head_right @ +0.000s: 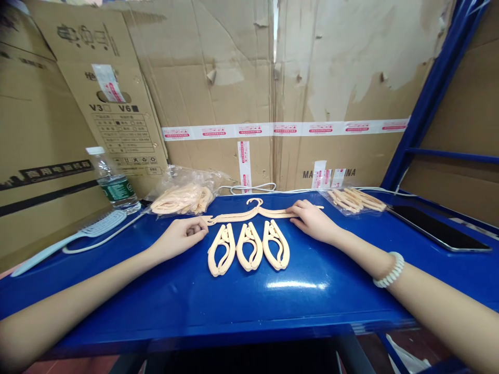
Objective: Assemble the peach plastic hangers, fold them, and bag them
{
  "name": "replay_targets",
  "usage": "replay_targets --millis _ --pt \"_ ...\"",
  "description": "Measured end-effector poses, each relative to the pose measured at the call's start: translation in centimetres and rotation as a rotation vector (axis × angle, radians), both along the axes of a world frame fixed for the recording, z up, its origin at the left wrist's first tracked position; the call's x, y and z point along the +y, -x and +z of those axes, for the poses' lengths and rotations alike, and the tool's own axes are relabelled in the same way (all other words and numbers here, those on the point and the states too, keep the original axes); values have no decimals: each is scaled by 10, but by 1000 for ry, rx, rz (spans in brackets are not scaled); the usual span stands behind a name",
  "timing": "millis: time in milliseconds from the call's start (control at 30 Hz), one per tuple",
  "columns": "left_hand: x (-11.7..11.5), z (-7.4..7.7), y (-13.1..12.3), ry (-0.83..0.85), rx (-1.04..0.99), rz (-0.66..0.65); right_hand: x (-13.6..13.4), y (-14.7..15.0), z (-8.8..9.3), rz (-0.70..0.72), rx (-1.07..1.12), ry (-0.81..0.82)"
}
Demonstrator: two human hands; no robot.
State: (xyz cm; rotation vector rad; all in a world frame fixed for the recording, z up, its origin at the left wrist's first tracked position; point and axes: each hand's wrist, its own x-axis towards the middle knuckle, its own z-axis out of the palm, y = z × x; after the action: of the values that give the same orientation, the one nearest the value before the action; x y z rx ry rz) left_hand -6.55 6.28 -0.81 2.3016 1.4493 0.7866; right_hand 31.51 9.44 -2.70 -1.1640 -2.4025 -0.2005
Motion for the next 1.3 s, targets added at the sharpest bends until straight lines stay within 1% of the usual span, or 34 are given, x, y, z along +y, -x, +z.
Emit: replay_targets --millis 167,400,533,600,767,867,967,1067,1167,1233,1300 --pt "0 3 1 21 90 -41 1 0 1 4 0 -1" --pt "0 4 2 17 94 -62 0 1 1 4 15 26" --pt "-1 4 1 7 136 -55 2 1 -1 -4 23 22" --pt "-1 4 1 12 122 -47 4 2 -2 6 26 24" --pt "-1 2 1 50 -46 -38 3 4 0 1 31 38" --pt "1 3 0 106 -158 -25 -1 5 4 21 28 -11" --pt "0 6 -1 251 -297 -14 -7 6 12 51 10 -136" --pt "-4 11 -4 383 -392 -24 -13 7 19 23 19 -237" --pt "-10 15 -6 474 -457 -46 -19 7 24 -23 65 -258" --pt "-13 17 -7 556 -569 -47 -23 6 26 -50 102 -256" --pt "-16 18 -9 628 -697 -21 -26 5 28 -72 152 -258"
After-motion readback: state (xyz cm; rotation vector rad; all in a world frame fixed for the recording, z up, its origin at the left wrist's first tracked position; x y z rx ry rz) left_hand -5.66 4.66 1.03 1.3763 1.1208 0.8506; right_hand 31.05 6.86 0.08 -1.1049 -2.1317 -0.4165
